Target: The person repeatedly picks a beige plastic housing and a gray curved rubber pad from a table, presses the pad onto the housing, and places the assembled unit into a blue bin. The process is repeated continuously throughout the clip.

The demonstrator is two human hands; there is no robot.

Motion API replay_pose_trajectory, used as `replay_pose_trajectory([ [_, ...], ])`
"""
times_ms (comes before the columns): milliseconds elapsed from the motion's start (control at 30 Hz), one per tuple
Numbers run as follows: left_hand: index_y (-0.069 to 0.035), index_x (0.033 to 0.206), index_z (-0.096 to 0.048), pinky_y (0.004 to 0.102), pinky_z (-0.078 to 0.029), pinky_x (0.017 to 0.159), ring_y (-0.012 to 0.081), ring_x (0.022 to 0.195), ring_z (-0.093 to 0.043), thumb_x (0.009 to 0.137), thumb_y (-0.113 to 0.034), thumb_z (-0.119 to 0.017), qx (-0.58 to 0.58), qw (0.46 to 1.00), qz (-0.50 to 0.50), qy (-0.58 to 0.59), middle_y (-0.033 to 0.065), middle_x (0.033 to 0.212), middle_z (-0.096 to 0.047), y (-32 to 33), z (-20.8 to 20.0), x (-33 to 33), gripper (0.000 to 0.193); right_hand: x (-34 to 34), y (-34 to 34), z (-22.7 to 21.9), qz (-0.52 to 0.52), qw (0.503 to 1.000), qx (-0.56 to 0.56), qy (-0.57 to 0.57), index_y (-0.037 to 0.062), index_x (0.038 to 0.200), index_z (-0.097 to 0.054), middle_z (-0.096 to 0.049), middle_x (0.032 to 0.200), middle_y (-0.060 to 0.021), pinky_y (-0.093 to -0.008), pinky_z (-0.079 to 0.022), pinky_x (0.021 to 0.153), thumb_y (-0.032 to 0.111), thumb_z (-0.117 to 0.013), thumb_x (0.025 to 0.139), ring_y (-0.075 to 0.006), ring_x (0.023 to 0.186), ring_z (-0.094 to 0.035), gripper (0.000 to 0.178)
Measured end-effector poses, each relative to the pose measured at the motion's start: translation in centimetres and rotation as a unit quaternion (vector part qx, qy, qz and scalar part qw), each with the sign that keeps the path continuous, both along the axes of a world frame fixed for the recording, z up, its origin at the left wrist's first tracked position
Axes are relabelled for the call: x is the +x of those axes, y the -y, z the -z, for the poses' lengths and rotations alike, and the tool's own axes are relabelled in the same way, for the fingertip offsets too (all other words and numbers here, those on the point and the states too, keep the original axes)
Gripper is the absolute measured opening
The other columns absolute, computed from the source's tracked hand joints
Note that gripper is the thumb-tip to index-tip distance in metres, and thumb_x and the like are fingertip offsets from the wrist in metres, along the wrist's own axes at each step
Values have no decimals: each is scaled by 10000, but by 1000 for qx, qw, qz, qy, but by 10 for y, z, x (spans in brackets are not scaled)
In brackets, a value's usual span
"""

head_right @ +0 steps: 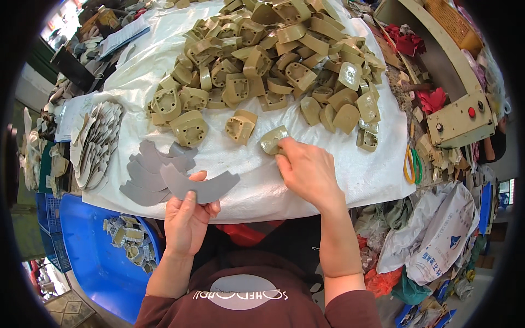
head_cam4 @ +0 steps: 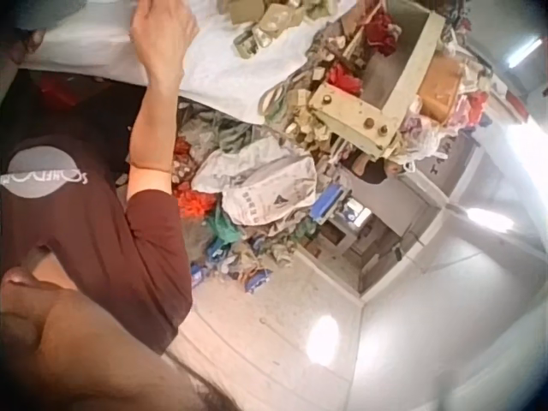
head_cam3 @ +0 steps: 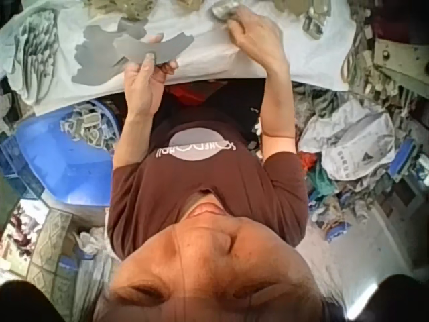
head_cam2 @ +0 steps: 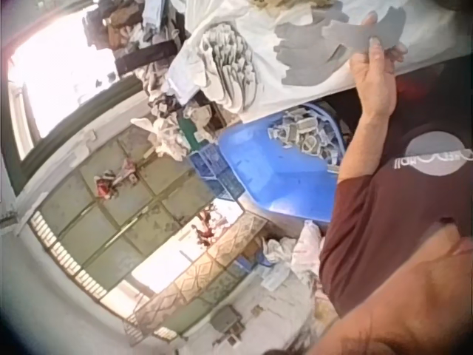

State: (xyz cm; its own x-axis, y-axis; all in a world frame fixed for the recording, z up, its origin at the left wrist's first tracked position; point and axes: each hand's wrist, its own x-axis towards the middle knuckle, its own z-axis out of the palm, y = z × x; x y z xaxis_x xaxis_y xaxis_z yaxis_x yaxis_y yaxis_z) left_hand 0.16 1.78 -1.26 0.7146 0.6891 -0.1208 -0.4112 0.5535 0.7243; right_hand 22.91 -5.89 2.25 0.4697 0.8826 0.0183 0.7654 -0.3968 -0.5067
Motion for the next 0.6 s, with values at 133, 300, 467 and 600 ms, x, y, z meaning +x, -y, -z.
replay_pose_trajectory([
  [133,87,1316,-409,294,-439,743,177,888,-568,1010,-185,-371,43,999,4,-13,137,1007,-598,2,3,0,411,-19,30,31,69,976,191,-74,49,981,-593,-595,810,-150,-432,-459,663,94,-708,759,-341,736,-583,254],
  [300,86,1312,-419,296,-434,756,177,912,-562,1016,-201,-364,-9,998,11,54,135,1009,-600,2,0,2,416,-32,53,37,-37,971,227,64,132,1216,-563,-550,931,-115,-368,-450,712,5,-684,763,-274,855,-548,486],
  [467,86,1288,-447,307,-433,768,176,888,-557,1020,-198,-359,15,1000,5,19,158,1094,-586,9,7,-1,400,-47,51,0,-115,919,345,-151,83,1199,-508,-609,1017,-161,-346,-502,681,-79,-658,758,-290,811,-615,493],
  [600,90,1279,-453,341,-451,898,209,1021,-565,1017,-180,-371,40,999,-27,-2,193,1242,-532,21,3,7,385,-72,22,7,-171,855,459,-168,59,1158,-491,-637,1051,-190,-359,-520,684,-118,-670,728,-296,809,-641,498],
])
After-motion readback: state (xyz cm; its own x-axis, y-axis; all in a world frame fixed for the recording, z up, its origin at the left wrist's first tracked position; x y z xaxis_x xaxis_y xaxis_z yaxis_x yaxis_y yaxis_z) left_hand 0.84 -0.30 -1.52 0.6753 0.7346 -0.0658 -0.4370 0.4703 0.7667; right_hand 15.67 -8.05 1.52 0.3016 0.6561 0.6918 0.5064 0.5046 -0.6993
